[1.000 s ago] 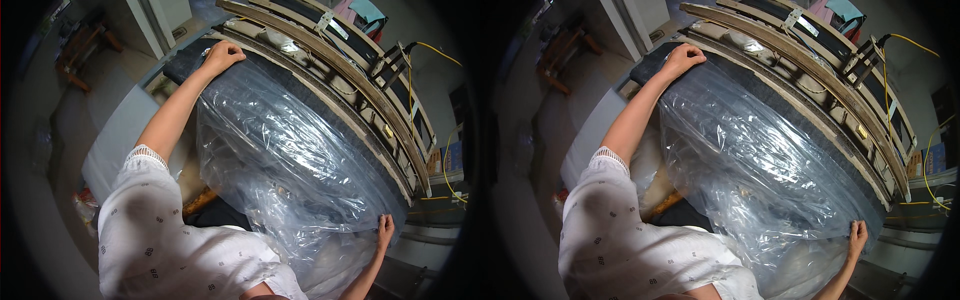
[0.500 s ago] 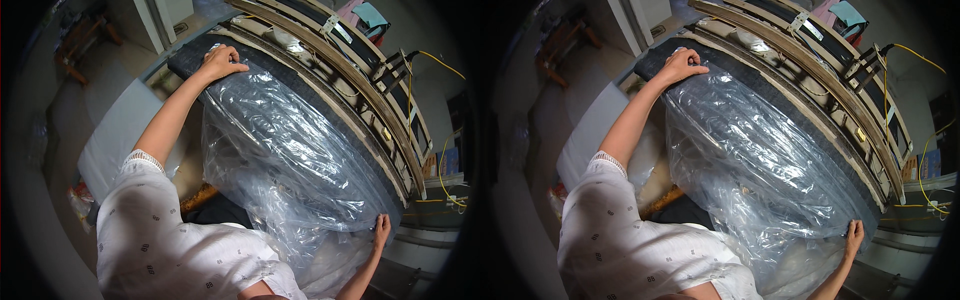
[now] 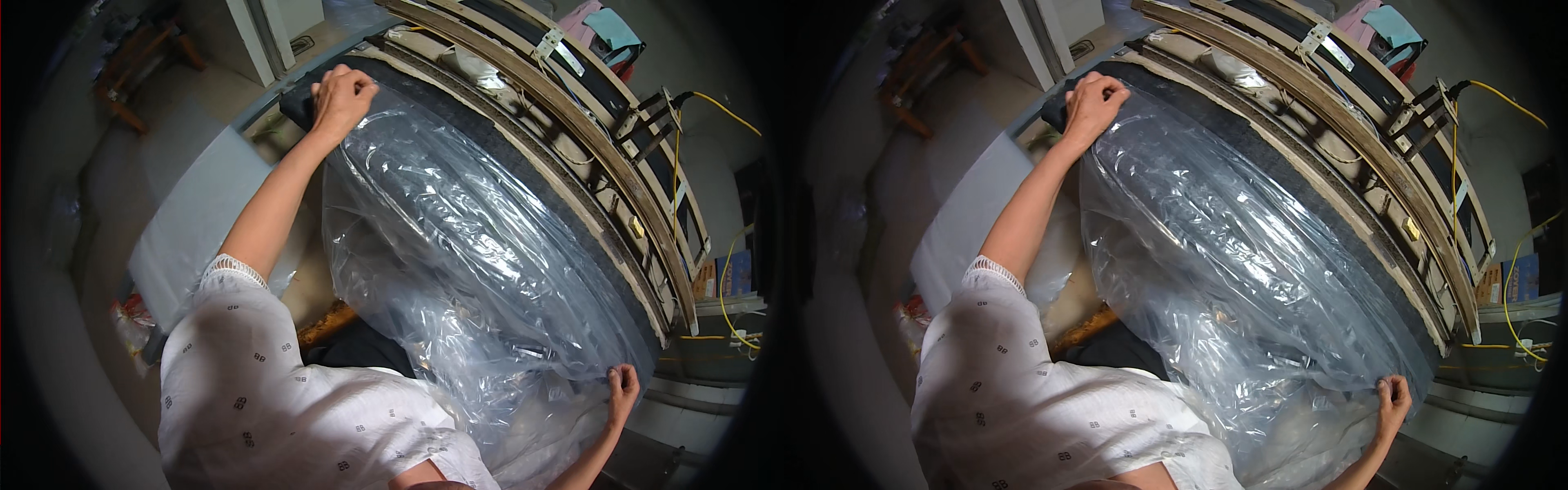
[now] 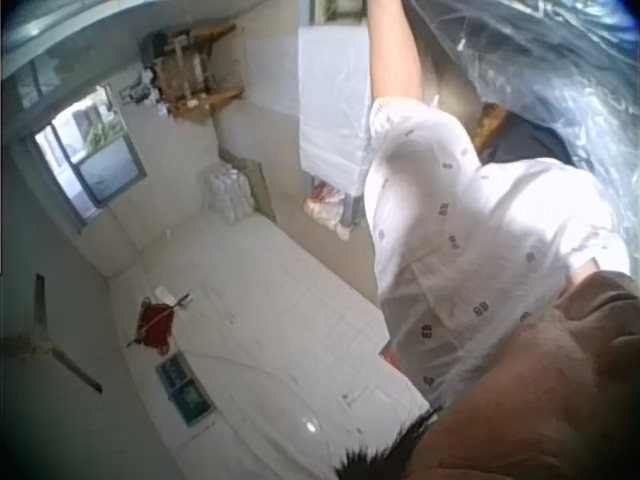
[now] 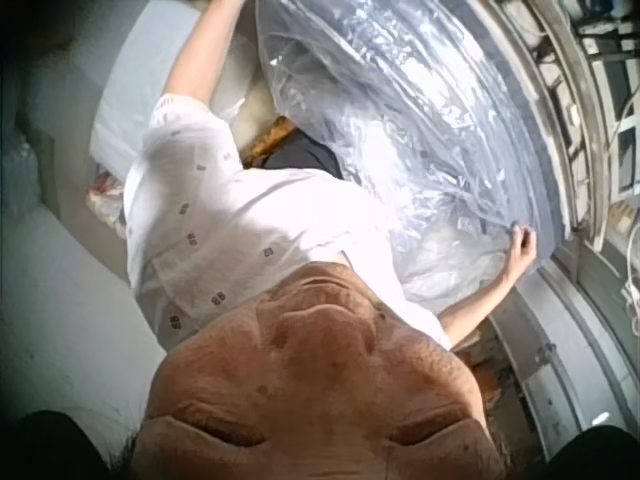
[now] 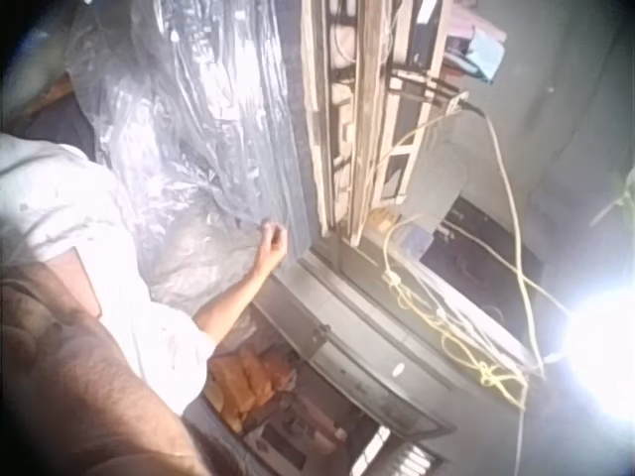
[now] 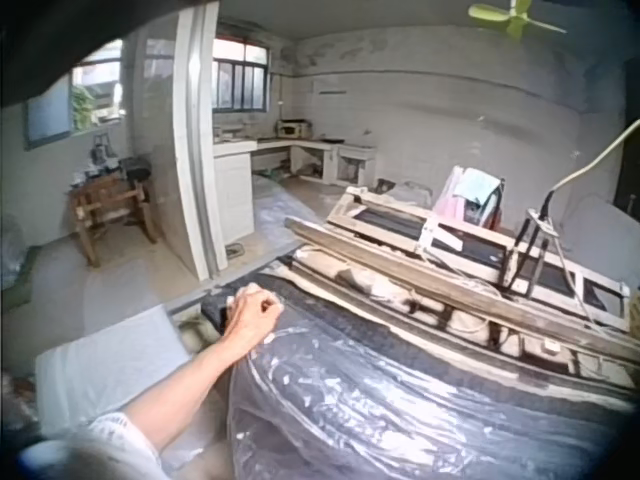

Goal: Wrapping a large, curved gray component in clear plastic film.

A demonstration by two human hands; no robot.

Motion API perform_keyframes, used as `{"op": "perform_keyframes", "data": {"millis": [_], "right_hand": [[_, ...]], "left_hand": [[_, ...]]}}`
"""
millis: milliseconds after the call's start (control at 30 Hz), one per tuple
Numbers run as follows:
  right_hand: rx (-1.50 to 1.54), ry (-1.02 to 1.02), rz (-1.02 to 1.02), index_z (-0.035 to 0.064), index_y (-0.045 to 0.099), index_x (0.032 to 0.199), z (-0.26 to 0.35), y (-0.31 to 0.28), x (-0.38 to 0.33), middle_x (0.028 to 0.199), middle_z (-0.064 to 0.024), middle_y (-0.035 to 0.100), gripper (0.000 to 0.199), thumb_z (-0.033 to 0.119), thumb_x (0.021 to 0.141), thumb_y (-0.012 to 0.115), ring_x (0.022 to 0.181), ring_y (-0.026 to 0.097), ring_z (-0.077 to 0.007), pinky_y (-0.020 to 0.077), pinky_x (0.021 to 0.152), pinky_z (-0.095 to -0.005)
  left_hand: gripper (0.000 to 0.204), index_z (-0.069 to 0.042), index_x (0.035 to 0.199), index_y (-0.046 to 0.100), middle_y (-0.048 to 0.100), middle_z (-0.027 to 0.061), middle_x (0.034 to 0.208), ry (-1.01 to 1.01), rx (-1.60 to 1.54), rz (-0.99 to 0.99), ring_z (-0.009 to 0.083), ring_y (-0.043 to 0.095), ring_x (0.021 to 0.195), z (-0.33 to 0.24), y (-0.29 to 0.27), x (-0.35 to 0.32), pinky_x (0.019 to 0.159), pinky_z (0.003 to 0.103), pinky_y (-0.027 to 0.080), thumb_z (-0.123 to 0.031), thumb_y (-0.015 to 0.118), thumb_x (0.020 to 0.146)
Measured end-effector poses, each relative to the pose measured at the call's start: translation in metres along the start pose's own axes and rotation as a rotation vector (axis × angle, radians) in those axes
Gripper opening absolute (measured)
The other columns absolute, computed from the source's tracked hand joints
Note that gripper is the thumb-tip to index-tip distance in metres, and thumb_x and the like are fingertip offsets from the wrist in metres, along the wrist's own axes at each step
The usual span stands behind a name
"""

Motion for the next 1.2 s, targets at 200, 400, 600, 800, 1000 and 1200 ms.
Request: {"op": "perform_keyframes", "data": {"millis": [200, 400, 600, 800, 1000, 1200], "right_hand": [[-0.689, -0.274, -0.407, -0.0009, 0.052, 0.092, 0.024, 0.005, -0.044, 0.083, -0.0126, 0.048, 0.02, -0.004, 0.073, 0.047, 0.071, 0.052, -0.0266, 0.0421, 0.064, -0.0322], [-0.726, 0.006, -0.545, -0.0002, 0.052, 0.095, -0.033, -0.018, -0.08, 0.095, -0.0142, 0.05, 0.02, 0.003, 0.078, 0.042, 0.087, 0.053, -0.032, 0.0421, 0.075, -0.0363], [-0.566, 0.161, -0.517, -0.0004, 0.052, 0.099, -0.076, -0.026, -0.118, 0.099, -0.0142, 0.054, 0.021, 0.007, 0.082, 0.042, 0.092, 0.053, -0.0278, 0.0416, 0.078, -0.0341], [0.26, 0.372, -0.703, 0.0018, 0.055, 0.109, -0.143, -0.034, -0.155, 0.108, -0.0068, 0.057, 0.026, 0.017, 0.089, 0.048, 0.097, 0.053, -0.0176, 0.0408, 0.087, -0.0298], [0.131, 0.315, -0.63, 0.0038, 0.059, 0.098, -0.094, -0.025, -0.115, 0.085, 0.0012, 0.053, 0.02, 0.019, 0.087, 0.052, 0.077, 0.047, -0.0076, 0.0383, 0.069, -0.0214], [0.212, 0.23, -0.767, 0.0029, 0.059, 0.091, -0.068, -0.072, -0.095, 0.075, 0.0048, 0.048, 0.017, 0.02, 0.086, 0.056, 0.069, 0.042, -0.0043, 0.036, 0.062, -0.0197]], "left_hand": [[0.016, -0.011, 0.078, 0.064, 0.055, 0.0035, 0.082, -0.07, 0.153, 0.089, 0.0213, 0.052, 0.09, 0.028, 0.0, 0.006, 0.076, 0.038, 0.033, -0.026, 0.063, 0.075], [0.016, -0.01, 0.078, 0.063, 0.053, 0.005, 0.085, -0.041, 0.2, 0.046, 0.0232, 0.051, 0.092, 0.026, 0.008, 0.022, 0.076, 0.038, 0.032, -0.027, 0.063, 0.077], [0.015, -0.01, 0.077, 0.061, 0.054, 0.0075, 0.094, -0.115, 0.168, 0.041, 0.0262, 0.05, 0.096, 0.037, 0.013, 0.018, 0.077, 0.042, 0.034, -0.024, 0.064, 0.076], [0.021, -0.004, 0.09, 0.062, 0.06, 0.0124, 0.094, -0.041, -0.016, 0.122, 0.0282, 0.057, 0.088, 0.041, 0.045, 0.03, 0.078, 0.037, 0.044, -0.021, 0.057, 0.08], [0.036, -0.001, 0.109, 0.058, 0.055, 0.018, 0.112, 0.173, 0.342, 0.192, 0.0324, 0.052, 0.104, 0.107, 0.025, 0.06, 0.091, 0.038, 0.039, -0.029, 0.049, 0.089], [0.028, -0.009, 0.1, 0.055, 0.055, 0.013, 0.101, 0.253, 0.444, 0.112, 0.0334, 0.053, 0.095, 0.111, 0.054, 0.064, 0.073, 0.044, 0.043, -0.033, 0.045, 0.09]]}}
Point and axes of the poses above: each hand's wrist, its own x-axis towards the middle knuckle, its own y-axis out of the palm, z = x × y, the point moved 6 cm from there along x, towards the middle knuckle
